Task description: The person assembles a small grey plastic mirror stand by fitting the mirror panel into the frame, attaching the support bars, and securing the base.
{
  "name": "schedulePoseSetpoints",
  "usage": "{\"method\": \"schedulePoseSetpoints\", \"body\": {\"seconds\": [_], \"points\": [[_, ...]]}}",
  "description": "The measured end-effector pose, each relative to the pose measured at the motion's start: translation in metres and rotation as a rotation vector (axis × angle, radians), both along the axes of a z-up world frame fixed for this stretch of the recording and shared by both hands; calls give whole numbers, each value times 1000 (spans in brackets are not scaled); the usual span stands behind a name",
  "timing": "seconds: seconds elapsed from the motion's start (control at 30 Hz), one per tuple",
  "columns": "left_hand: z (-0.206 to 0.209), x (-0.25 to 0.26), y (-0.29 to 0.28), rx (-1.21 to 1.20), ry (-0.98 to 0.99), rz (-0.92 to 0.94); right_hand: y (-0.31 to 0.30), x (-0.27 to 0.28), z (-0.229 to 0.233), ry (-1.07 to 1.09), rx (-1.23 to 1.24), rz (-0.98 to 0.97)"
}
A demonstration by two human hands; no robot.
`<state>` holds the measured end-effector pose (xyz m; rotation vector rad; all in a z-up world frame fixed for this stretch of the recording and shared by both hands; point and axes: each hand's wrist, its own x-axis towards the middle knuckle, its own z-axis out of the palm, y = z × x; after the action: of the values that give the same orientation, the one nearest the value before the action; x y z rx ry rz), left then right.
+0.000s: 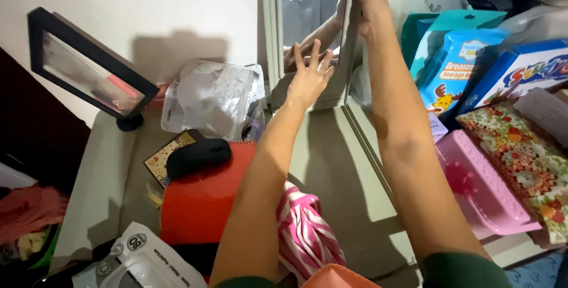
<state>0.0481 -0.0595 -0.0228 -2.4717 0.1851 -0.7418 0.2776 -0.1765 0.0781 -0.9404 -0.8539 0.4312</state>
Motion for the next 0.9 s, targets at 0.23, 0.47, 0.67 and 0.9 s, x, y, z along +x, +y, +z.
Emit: {"method": "schedulePoseSetpoints", "body": {"seconds": [0.23,0.47,0.67,0.9], "points": [[-5,3,3,-51,-15,-49,6,-1,17,265,-71,-352],[3,-4,2,29,87,24,19,43,7,355,-28,-344],[-3,-5,7,71,39,17,18,10,2,123,39,-420],[-6,-6,14,131,-35,12,10,-11,-2,43,95,-364]]}}
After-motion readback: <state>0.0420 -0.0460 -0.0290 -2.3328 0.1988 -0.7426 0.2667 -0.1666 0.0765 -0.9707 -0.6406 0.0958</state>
